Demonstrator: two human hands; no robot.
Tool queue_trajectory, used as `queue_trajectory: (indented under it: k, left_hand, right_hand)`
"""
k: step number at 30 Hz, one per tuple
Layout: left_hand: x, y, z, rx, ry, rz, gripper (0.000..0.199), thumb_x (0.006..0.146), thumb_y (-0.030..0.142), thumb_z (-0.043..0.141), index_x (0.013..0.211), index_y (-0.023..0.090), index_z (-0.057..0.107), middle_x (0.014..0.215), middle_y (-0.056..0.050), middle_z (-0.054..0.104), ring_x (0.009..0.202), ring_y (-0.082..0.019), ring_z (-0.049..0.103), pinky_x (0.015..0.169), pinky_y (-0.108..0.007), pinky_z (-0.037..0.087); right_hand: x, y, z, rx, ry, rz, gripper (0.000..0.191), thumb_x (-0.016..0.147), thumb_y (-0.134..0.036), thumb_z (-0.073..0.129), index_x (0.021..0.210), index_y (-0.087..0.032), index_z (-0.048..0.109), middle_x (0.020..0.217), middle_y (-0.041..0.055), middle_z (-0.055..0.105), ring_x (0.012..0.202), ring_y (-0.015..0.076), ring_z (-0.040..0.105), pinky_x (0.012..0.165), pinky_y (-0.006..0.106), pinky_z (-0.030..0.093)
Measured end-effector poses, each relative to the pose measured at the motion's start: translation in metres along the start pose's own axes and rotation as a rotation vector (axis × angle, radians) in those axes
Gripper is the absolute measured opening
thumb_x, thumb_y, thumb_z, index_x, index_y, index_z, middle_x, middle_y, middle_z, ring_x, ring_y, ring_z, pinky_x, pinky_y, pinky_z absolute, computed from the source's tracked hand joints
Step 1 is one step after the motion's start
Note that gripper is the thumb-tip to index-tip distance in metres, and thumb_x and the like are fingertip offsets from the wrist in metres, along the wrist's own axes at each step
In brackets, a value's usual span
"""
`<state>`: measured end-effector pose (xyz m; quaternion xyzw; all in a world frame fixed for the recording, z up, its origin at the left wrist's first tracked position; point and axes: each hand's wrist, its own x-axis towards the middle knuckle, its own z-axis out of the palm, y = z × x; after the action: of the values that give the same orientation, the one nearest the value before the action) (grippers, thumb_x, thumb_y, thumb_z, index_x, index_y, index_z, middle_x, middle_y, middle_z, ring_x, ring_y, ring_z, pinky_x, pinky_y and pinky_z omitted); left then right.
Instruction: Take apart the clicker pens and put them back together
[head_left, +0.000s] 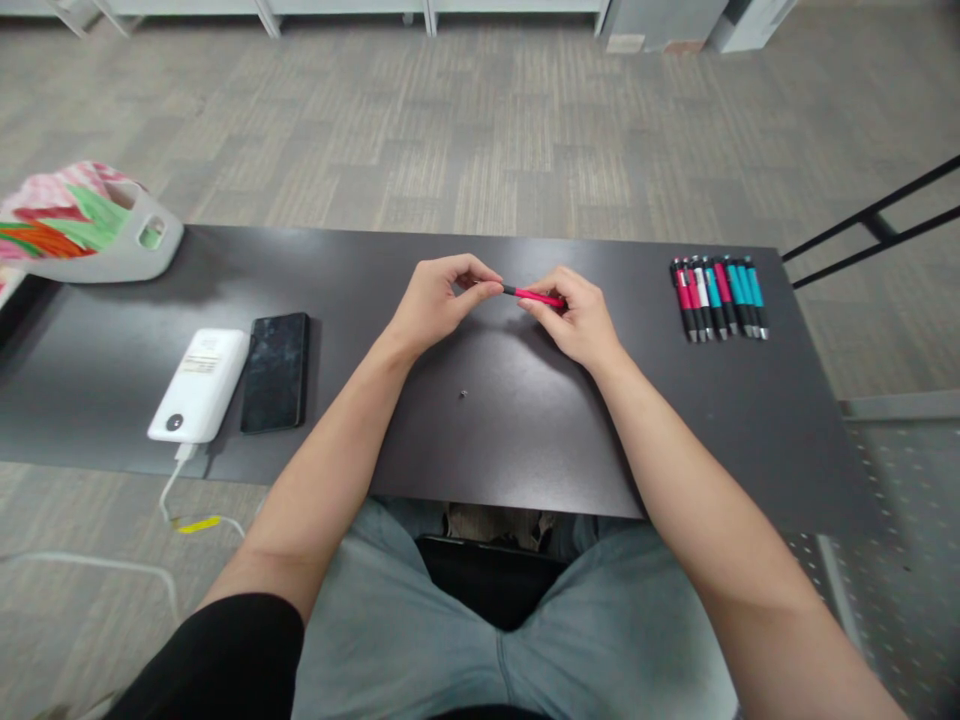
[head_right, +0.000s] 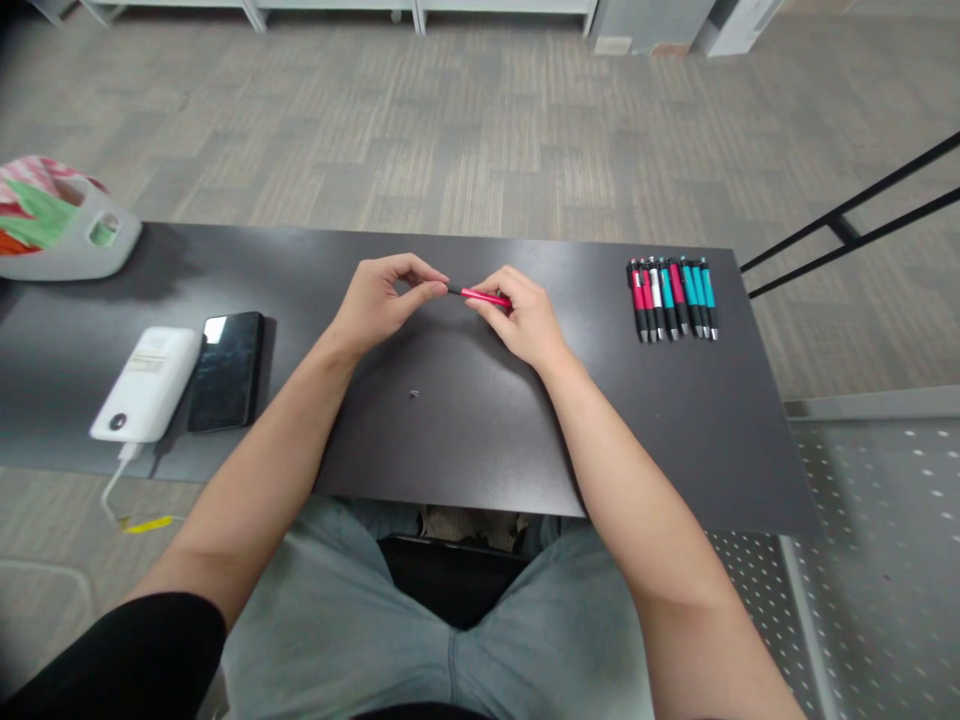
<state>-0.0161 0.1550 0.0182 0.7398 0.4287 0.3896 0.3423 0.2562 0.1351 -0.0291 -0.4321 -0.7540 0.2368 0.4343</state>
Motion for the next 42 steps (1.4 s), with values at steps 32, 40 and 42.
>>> queue_trajectory:
  k: [32,40,42]
  left_hand:
    - [-0.122,-0.01,0.003,0.046,0.014,-0.061,0.027,0.081,0.064,0.107,0.082,0.041,0.093,0.091,-0.007,0.085,0.078,-0.034,0.068,0.085,-0.055,0.054]
    - [-0.144,0.002,0.034,-0.255,0.262,-0.16,0.049,0.093,0.083,0.09,0.094,0.035,0.089,0.09,-0.01,0.087,0.081,-0.034,0.076,0.079,-0.054,0.063]
    - [-0.147,0.005,0.04,-0.322,0.289,-0.174,0.053,0.091,0.084,0.092,0.096,0.032,0.087,0.096,-0.012,0.089,0.09,-0.036,0.081,0.081,-0.054,0.066]
  right_hand:
    - [-0.054,-0.028,0.005,0.036,0.198,0.154,0.047,0.11,-0.079,0.078,0.102,-0.032,0.075,0.103,0.0089,0.075,0.099,0.0318,0.069,0.099,0.055,0.064]
    - [-0.125,-0.066,0.009,0.058,0.128,0.192,0.038,0.109,-0.077,0.077,0.105,-0.039,0.084,0.108,0.0121,0.087,0.099,0.0407,0.081,0.098,0.067,0.07]
    - [-0.126,-0.07,0.01,0.057,0.093,0.189,0.038,0.108,-0.076,0.078,0.104,-0.039,0.085,0.109,0.0128,0.088,0.098,0.041,0.082,0.097,0.067,0.07]
